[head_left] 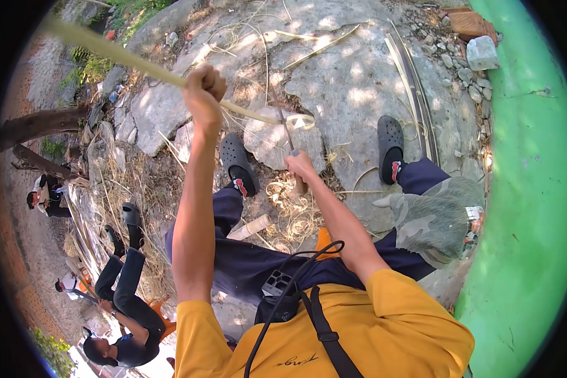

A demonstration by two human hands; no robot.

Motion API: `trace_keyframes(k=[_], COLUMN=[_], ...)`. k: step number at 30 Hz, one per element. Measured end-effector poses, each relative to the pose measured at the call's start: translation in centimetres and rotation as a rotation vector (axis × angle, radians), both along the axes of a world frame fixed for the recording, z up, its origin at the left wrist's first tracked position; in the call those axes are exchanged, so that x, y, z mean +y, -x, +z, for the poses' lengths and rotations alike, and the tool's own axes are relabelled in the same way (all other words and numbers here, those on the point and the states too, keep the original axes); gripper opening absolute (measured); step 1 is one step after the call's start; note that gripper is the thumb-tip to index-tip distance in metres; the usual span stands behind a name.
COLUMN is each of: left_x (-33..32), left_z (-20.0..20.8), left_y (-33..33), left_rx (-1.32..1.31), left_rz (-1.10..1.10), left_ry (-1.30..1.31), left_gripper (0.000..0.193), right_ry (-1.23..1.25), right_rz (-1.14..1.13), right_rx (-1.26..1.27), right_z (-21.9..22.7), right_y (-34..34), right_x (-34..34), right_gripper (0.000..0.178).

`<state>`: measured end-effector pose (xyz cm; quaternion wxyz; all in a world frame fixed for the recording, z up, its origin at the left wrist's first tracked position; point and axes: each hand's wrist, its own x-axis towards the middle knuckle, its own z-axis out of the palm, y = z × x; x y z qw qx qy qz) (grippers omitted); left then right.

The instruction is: The person shaves a long bamboo stick using a machete by repeatedly stroking the blade downward along the wood while holding it by hand.

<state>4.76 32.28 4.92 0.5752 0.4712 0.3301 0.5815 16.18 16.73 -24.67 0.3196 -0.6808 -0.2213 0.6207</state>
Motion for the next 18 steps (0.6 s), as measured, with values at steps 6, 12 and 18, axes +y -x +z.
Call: trace_keyframes(k=[6,12,18], left_x=[-0.8,-1.7,-4.2], left_z=[0.2,1.7,5.6], left_y=[2.6,0.3,-2.2], left_rx=[-0.051,0.075,0.136], left_rz=[0.100,0.138,0.001], left_ry=[0.002,-0.016,-0.019], left_gripper=[0.039,0.044,0.040], right_ry=[-0.112,-0.015,0.053], right_rz=[0.099,0.109,0.069], right_rx=[-0.159,0.215,0.426], right_z=[-1.2,2.1,5.0], right_y=[0.9,-0.8,-2.7], right_x=[1.1,-0.2,-3.3], right_gripper=[0.017,0.014,0.016])
